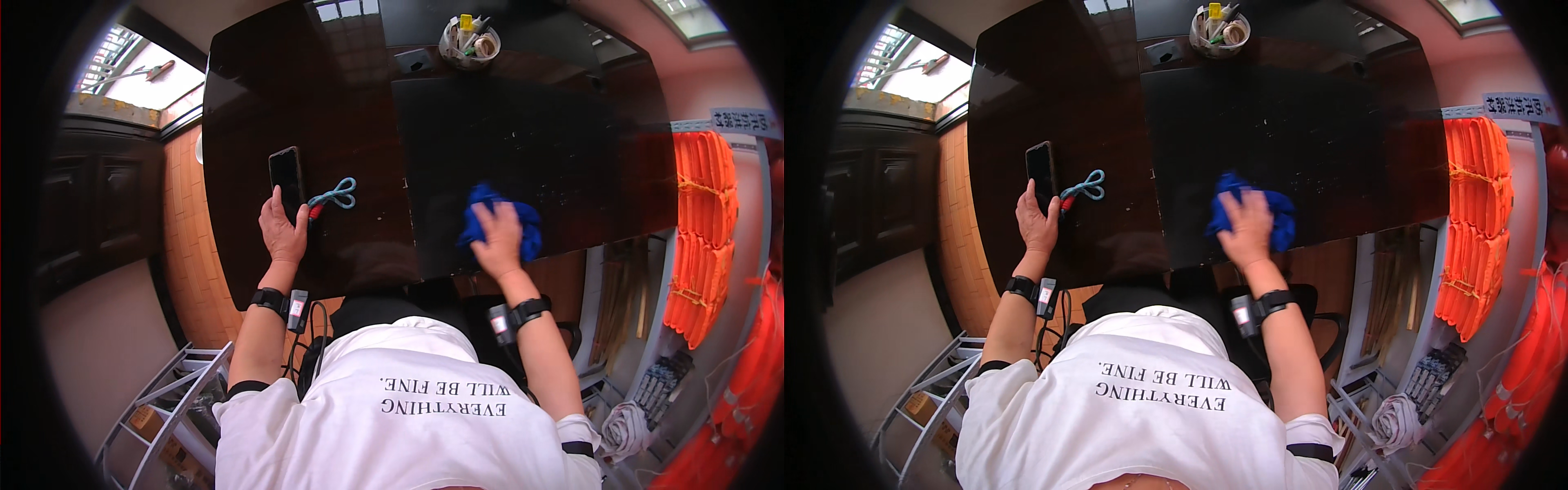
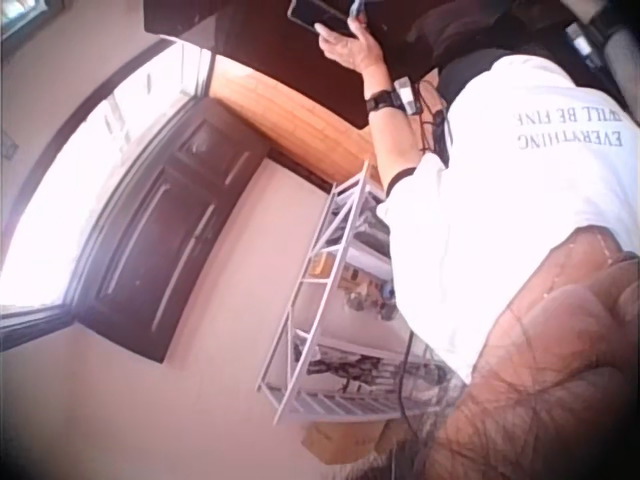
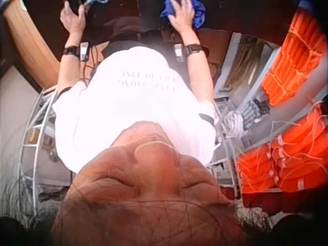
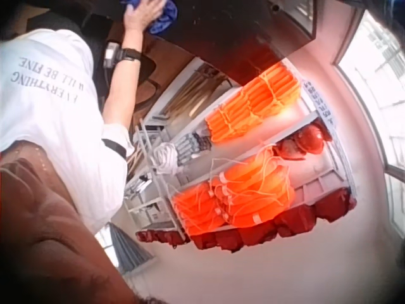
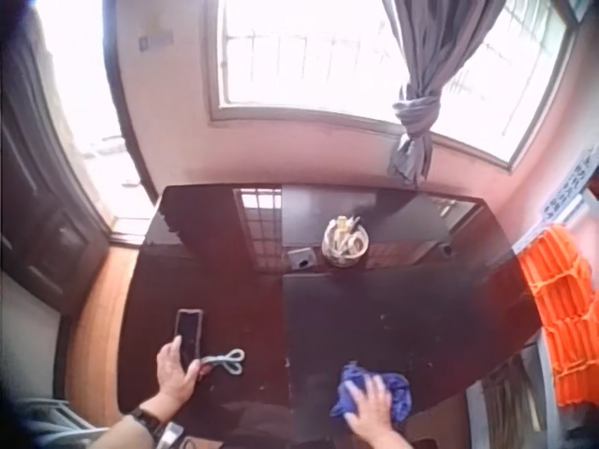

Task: Cleaning a dark wooden table with a blue cloth.

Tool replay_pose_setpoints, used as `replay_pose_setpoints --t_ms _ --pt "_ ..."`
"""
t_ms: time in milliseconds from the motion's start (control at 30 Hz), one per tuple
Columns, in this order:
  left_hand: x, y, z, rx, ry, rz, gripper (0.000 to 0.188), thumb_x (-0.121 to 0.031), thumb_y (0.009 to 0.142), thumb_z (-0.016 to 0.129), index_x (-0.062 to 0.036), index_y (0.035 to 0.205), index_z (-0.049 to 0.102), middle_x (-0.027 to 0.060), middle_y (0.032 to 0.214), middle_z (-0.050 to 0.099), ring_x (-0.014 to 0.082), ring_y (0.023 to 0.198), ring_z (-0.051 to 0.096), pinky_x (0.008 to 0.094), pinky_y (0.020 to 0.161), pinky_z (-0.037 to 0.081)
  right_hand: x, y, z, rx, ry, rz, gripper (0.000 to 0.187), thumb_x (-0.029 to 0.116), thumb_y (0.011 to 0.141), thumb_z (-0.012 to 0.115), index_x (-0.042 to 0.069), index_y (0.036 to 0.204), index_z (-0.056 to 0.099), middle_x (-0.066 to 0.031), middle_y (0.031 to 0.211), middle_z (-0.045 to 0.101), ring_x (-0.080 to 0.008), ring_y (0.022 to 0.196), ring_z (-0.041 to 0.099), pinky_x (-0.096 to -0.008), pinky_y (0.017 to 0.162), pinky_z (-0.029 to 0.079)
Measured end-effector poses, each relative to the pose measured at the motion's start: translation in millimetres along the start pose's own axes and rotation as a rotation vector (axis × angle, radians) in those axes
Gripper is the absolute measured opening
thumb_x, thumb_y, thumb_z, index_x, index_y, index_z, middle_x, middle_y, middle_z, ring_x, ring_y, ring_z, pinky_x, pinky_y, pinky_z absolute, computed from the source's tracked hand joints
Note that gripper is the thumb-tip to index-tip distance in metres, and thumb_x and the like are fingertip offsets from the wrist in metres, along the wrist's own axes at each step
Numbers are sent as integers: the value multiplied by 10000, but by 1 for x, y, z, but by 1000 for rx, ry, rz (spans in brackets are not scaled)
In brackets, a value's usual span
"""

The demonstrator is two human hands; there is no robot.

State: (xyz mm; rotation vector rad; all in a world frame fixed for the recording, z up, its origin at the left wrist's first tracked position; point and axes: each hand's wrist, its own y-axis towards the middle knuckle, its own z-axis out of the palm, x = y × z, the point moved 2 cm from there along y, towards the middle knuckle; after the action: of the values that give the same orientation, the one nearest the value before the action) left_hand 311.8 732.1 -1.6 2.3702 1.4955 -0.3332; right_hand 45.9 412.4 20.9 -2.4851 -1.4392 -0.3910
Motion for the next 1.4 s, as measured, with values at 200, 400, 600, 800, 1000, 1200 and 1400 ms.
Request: replay_pose_setpoints --t_ms 200,400,600,800,1000,1200,1400 --pt "-1 -1 -6 23 -134 -22 660 -400 893 551 -125 1439 300 207 1332 416 365 1221 417 438 1033 337 74 4 6 329 109 -608 520 162 639 746 244 1141 638 -53 1416 412 -289 1363 296 -489 1095 265" --pt "16 -50 -18 -4 -20 -211 635 -374 930 503 -133 1460 248 219 1433 310 377 1332 306 453 1091 275 3 77 -13 15 75 -419 500 124 625 710 200 1116 651 -104 1297 518 -343 1253 434 -450 1032 357" --pt "16 -114 -14 9 105 -524 652 -365 939 494 -126 1476 211 253 1448 279 413 1339 278 479 1100 243 -167 136 -34 -232 -116 300 707 279 761 692 330 1389 370 -184 1395 398 -377 1306 347 -499 1062 316" --pt "-31 -143 11 109 78 -504 662 -391 939 485 -141 1485 207 283 1470 261 428 1369 247 469 1125 213 -147 168 -34 -193 -177 523 642 333 755 702 395 1328 420 -99 1424 362 -333 1333 270 -567 999 297" --pt "-34 -131 -2 179 33 -540 667 -436 927 498 -146 1474 250 283 1448 313 407 1368 273 447 1114 246 -31 160 -15 -23 31 -370 651 180 611 762 299 1223 577 -67 1369 423 -307 1343 293 -538 1076 223" --pt "-37 -120 -7 304 51 -599 718 -521 884 526 -155 1460 303 301 1434 327 409 1360 291 441 1098 273 23 69 -14 454 163 -1040 531 204 561 799 258 1074 673 -52 1357 454 -287 1336 328 -501 1111 236" --pt "-35 -140 -7 264 101 -469 738 -550 850 559 -200 1454 320 298 1462 273 447 1351 275 473 1092 273 -59 42 -42 331 185 -777 524 139 587 767 217 1096 668 -96 1323 502 -302 1285 415 -468 1078 300"
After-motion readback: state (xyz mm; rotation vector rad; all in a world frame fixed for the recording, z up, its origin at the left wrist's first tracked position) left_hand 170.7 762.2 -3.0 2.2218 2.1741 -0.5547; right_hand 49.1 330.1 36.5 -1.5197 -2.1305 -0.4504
